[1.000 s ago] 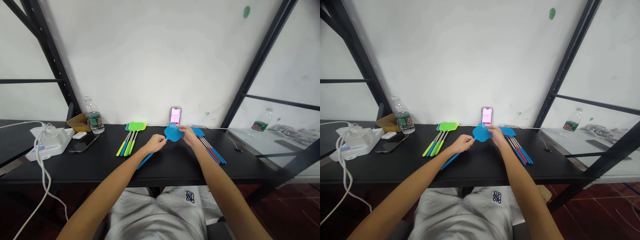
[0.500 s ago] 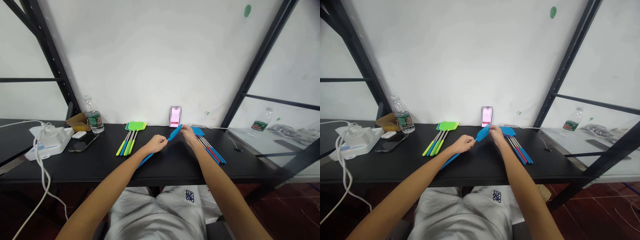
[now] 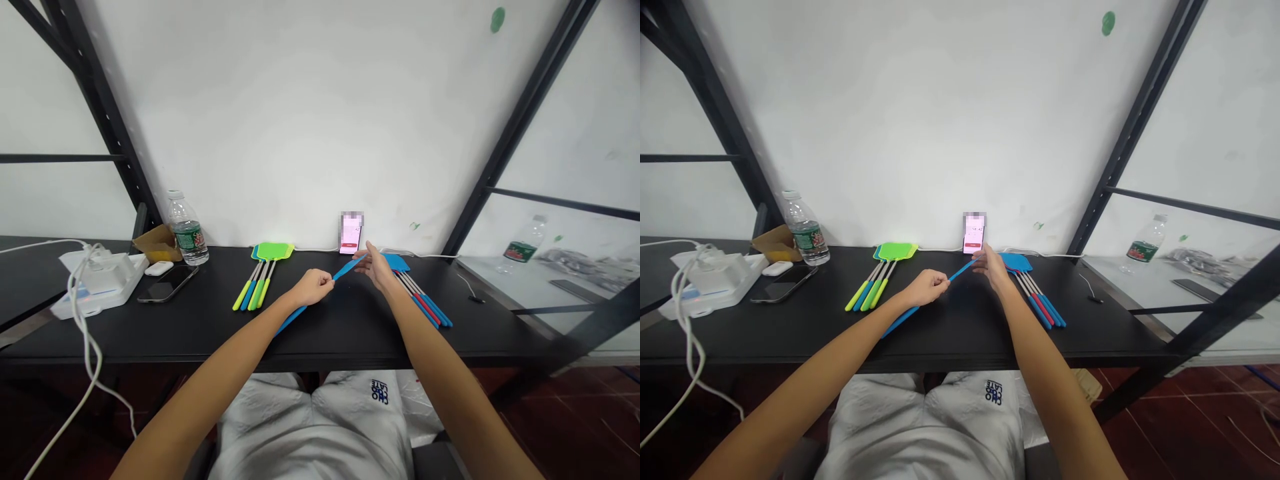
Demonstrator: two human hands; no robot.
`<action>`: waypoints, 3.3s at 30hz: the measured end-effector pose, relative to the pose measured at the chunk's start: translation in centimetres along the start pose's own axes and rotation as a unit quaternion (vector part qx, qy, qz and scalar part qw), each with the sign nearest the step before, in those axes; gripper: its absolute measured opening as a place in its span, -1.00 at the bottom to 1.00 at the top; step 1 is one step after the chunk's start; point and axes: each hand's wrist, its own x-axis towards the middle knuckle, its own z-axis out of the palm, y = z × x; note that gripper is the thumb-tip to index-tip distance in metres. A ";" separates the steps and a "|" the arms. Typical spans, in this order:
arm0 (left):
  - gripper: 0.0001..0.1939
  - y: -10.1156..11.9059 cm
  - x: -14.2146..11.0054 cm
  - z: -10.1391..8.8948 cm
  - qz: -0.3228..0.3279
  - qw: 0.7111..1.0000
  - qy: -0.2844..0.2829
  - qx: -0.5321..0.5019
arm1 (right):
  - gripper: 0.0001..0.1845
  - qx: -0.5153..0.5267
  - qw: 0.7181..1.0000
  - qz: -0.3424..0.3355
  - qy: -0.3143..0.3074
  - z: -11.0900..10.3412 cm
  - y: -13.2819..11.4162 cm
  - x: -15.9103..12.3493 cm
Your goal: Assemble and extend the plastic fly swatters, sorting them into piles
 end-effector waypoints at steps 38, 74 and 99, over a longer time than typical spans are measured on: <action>-0.67 -0.5 0.2 0.4 0.022 0.998 0.015 0.052 | -0.74 -0.131 0.986 -0.014 0.101 -0.6 1.1 0.8; -0.69 -0.3 0.1 0.8 -0.027 0.999 -0.028 -0.018 | -0.80 -0.192 0.978 -0.062 0.047 -0.4 1.9 1.0; -0.67 0.3 0.0 0.6 -0.060 0.985 -0.106 -0.121 | -0.90 -0.269 0.930 -0.110 0.225 -2.4 2.4 2.0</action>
